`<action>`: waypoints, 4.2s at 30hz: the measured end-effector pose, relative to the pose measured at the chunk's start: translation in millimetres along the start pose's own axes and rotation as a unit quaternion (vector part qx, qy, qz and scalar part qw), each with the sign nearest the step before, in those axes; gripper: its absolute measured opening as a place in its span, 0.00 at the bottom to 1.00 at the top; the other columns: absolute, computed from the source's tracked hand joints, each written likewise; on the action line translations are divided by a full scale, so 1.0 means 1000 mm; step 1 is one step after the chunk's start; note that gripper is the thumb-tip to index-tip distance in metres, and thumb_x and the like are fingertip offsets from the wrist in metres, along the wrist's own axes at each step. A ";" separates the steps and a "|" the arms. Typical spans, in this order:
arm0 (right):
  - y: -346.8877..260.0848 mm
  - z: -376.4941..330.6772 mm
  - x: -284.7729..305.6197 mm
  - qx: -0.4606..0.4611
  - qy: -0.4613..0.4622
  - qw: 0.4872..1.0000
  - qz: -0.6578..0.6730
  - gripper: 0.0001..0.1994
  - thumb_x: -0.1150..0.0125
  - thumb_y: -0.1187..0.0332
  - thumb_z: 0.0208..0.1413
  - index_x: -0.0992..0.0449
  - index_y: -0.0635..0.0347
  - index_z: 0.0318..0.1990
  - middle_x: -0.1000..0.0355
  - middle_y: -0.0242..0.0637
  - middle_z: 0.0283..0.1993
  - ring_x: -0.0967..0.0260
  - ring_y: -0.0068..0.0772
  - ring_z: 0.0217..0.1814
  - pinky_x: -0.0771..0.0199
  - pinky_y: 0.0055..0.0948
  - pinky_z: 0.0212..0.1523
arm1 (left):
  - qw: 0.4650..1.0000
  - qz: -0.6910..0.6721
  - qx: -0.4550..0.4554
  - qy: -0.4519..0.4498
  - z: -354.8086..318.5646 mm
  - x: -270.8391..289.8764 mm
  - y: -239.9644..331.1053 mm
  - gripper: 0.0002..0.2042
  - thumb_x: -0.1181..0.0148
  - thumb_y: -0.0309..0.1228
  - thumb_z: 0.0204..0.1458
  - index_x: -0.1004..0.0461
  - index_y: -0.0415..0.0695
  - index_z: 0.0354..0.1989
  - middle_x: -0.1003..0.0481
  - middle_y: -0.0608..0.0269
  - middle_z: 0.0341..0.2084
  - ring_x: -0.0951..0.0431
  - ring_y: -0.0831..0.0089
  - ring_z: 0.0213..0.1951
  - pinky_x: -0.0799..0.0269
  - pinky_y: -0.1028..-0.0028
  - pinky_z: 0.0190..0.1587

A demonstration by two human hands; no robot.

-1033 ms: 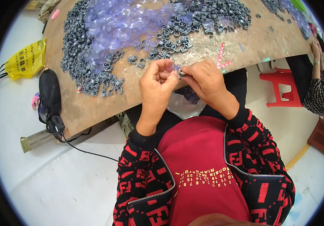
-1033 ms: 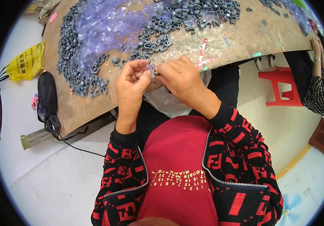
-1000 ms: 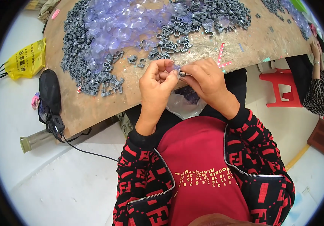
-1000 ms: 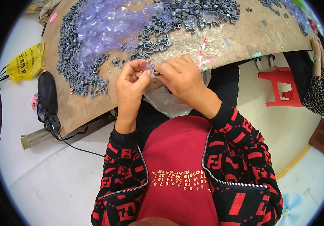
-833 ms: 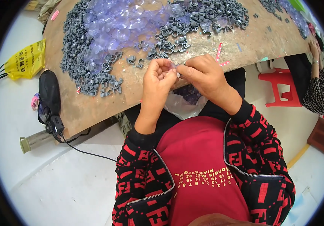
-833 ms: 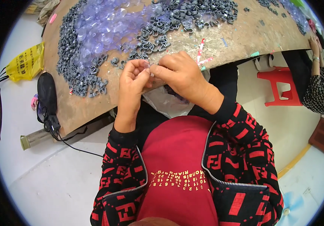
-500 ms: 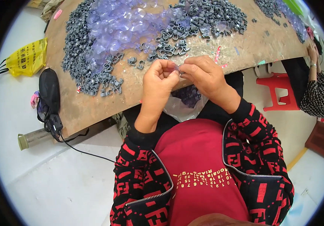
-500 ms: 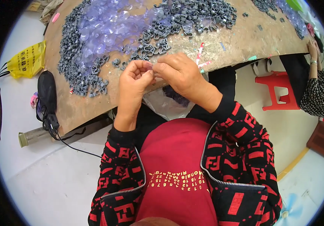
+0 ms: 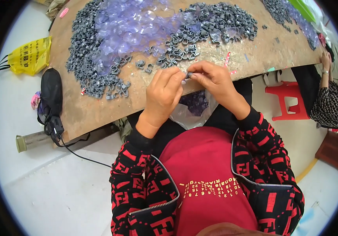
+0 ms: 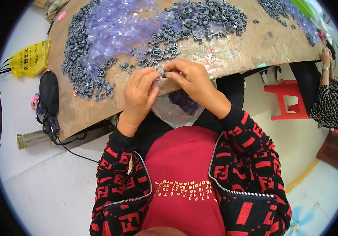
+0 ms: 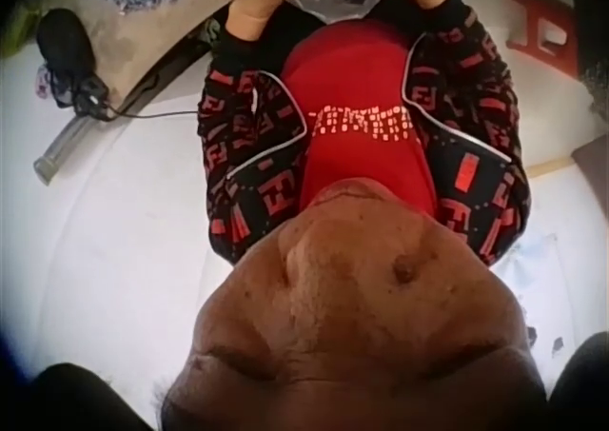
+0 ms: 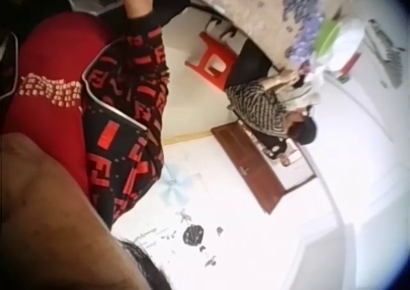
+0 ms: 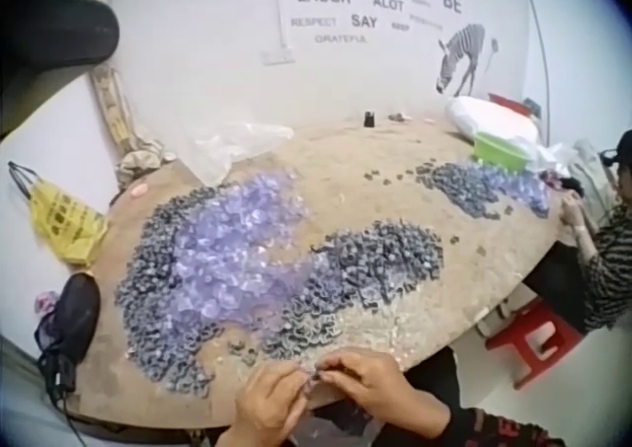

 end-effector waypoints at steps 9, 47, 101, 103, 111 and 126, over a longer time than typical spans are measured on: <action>0.004 0.004 -0.004 0.126 -0.020 0.962 -0.242 0.07 0.37 0.72 0.45 0.25 0.58 0.34 0.31 0.36 0.29 0.35 0.39 0.33 0.35 0.33 0.36 | 0.997 -0.041 -0.010 -0.072 -0.006 -0.013 -0.012 0.15 0.42 0.17 0.39 0.28 0.41 0.38 0.28 0.58 0.36 0.26 0.58 0.37 0.28 0.67 0.38; 0.003 -0.011 -0.012 0.277 0.083 0.910 -0.298 0.05 0.41 0.72 0.43 0.30 0.56 0.29 0.32 0.34 0.34 0.34 0.39 0.36 0.35 0.35 0.36 | 0.997 -0.044 -0.003 -0.060 -0.003 -0.017 -0.003 0.12 0.42 0.17 0.41 0.28 0.41 0.36 0.27 0.57 0.33 0.26 0.57 0.35 0.29 0.64 0.37; 0.006 -0.015 -0.005 0.189 0.120 0.935 -0.275 0.06 0.39 0.67 0.46 0.25 0.56 0.32 0.32 0.35 0.31 0.36 0.41 0.34 0.37 0.36 0.34 | 0.998 -0.047 0.026 -0.029 -0.003 -0.023 0.002 0.12 0.45 0.20 0.41 0.30 0.42 0.37 0.28 0.56 0.36 0.28 0.56 0.38 0.33 0.63 0.41; 0.001 -0.015 -0.005 0.197 0.124 0.929 -0.288 0.05 0.39 0.69 0.47 0.25 0.57 0.31 0.29 0.34 0.32 0.34 0.41 0.35 0.36 0.35 0.37 | 0.997 -0.051 0.035 -0.034 -0.001 -0.021 0.003 0.12 0.45 0.20 0.41 0.30 0.41 0.37 0.28 0.55 0.36 0.28 0.56 0.38 0.33 0.63 0.41; 0.005 -0.017 -0.011 0.170 0.125 0.932 -0.295 0.07 0.39 0.67 0.48 0.24 0.56 0.34 0.30 0.33 0.33 0.35 0.40 0.36 0.38 0.35 0.38 | 0.997 -0.056 0.041 -0.041 -0.006 -0.022 -0.001 0.14 0.44 0.20 0.41 0.31 0.41 0.39 0.27 0.55 0.38 0.28 0.55 0.39 0.33 0.62 0.42; -0.065 -0.006 0.003 0.302 0.105 0.906 -0.278 0.10 0.40 0.71 0.47 0.28 0.58 0.39 0.31 0.36 0.31 0.32 0.39 0.33 0.36 0.33 0.34 | 0.876 -0.393 0.277 0.026 0.009 -0.001 0.002 0.20 0.46 0.19 0.51 0.35 0.36 0.55 0.31 0.59 0.50 0.30 0.75 0.47 0.33 0.76 0.48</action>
Point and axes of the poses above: each hand's wrist, its own z-axis towards the middle knuckle, its own x-axis out of the back of the hand, y = z × x, the point moved 5 cm from there along z, towards the middle knuckle
